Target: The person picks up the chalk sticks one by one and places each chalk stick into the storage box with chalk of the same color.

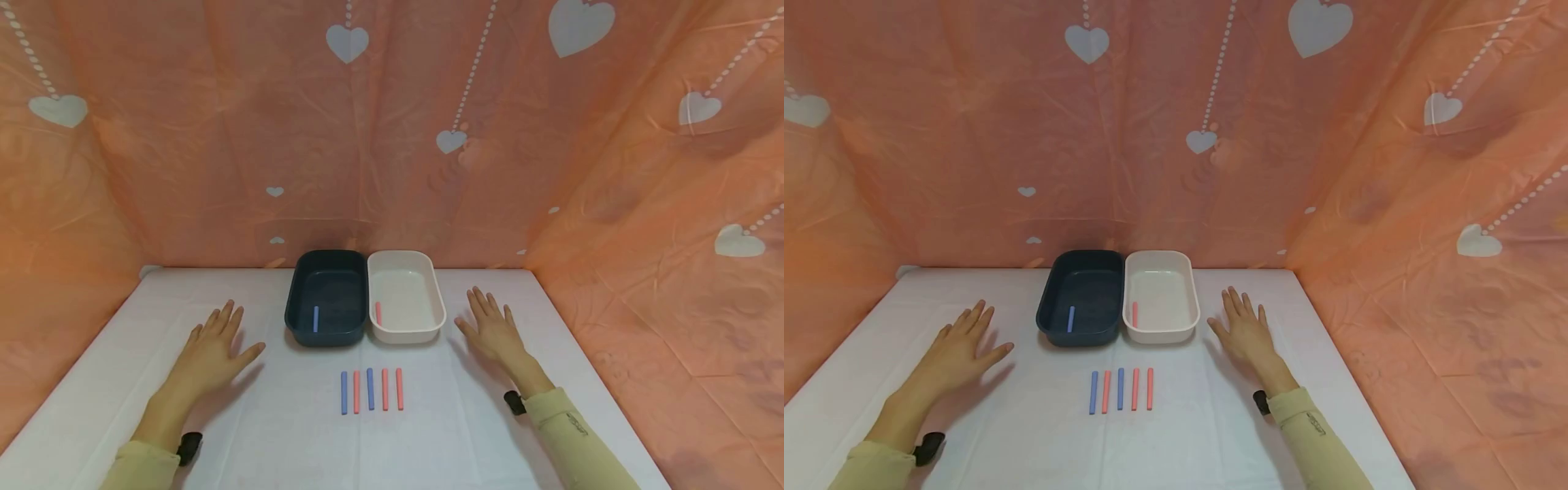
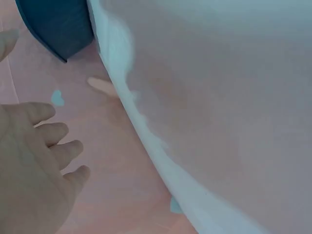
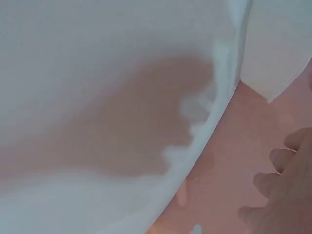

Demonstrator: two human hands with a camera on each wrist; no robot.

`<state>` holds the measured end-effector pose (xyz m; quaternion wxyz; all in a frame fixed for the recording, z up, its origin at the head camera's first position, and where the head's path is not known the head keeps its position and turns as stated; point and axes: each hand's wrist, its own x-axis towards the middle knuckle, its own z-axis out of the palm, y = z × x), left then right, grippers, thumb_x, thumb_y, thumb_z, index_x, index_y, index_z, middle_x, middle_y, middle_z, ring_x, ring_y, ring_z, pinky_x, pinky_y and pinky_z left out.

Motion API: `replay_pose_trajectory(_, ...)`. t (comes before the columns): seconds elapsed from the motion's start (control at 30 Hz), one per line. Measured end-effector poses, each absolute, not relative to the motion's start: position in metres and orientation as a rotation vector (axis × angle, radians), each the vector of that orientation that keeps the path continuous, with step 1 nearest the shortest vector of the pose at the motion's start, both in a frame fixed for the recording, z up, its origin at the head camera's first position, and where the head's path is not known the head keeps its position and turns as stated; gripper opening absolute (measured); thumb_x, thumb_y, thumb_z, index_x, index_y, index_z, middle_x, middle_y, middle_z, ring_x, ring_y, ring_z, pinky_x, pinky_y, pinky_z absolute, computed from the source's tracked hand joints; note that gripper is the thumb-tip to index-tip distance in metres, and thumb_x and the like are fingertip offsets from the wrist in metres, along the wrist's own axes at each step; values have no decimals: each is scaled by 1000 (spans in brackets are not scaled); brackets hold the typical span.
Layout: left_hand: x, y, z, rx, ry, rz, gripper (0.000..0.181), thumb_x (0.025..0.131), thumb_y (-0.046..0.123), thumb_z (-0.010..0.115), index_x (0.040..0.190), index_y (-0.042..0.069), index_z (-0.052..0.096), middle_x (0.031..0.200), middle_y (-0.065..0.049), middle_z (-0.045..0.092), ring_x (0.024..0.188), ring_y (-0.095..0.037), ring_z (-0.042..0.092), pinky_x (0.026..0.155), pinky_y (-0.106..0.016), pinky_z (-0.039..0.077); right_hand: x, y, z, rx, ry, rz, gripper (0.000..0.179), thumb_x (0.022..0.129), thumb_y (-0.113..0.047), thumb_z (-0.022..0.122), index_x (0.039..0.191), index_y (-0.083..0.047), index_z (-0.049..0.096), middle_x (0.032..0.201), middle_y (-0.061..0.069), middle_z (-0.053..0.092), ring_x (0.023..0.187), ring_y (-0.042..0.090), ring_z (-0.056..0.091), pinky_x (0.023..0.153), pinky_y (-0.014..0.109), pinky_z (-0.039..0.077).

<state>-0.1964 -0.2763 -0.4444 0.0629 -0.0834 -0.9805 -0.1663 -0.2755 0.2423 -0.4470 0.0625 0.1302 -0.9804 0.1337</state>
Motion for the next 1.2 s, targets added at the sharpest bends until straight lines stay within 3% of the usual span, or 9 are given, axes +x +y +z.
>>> replay_pose_trajectory(0.3, -181, -258, -442, -215, -2807, -644, 76, 99, 40, 65, 150, -12, 43, 161, -32, 33, 138, -58, 40, 110, -70, 31, -283, 228, -441, 497, -2920, 435, 77, 108, -45, 49, 162, 4, 24, 170, 20, 21, 156, 43, 18, 123, 67, 11)
replay_pose_trajectory(0.47, -172, -244, -440, -166, -2738, -823, 56, 101, 31, 63, 143, -5, 54, 160, -23, 40, 135, -54, 46, 100, -70, 42, -286, 221, -439, 532, -2926, 432, 78, 107, -46, 49, 162, 4, 24, 171, 18, 20, 157, 40, 16, 124, 64, 9)
replay_pose_trajectory(0.73, -165, -222, -443, -236, -2587, -1006, 36, 96, 14, 68, 128, -3, 63, 138, -20, 58, 125, -43, 57, 98, -63, 47, -288, 211, -437, 603, -2931, 416, 80, 107, -50, 49, 162, 3, 24, 171, 18, 20, 157, 40, 18, 124, 63, 12)
replay_pose_trajectory(0.93, -165, -205, -443, -296, -2527, -1101, 27, 94, 7, 69, 120, 1, 66, 122, -14, 65, 106, -32, 66, 85, -50, 55, -291, 206, -434, 600, -2955, 418, 81, 106, -51, 49, 162, 3, 24, 171, 17, 21, 157, 39, 18, 124, 63, 10)
replay_pose_trajectory(1.2, -163, -186, -448, -407, -2519, -1153, 25, 90, 3, 70, 115, -1, 69, 111, -12, 68, 90, -24, 68, 75, -34, 54, -296, 199, -436, 615, -3009, 393, 83, 107, -53, 46, 163, 3, 21, 172, 18, 16, 158, 38, 14, 125, 62, 10)
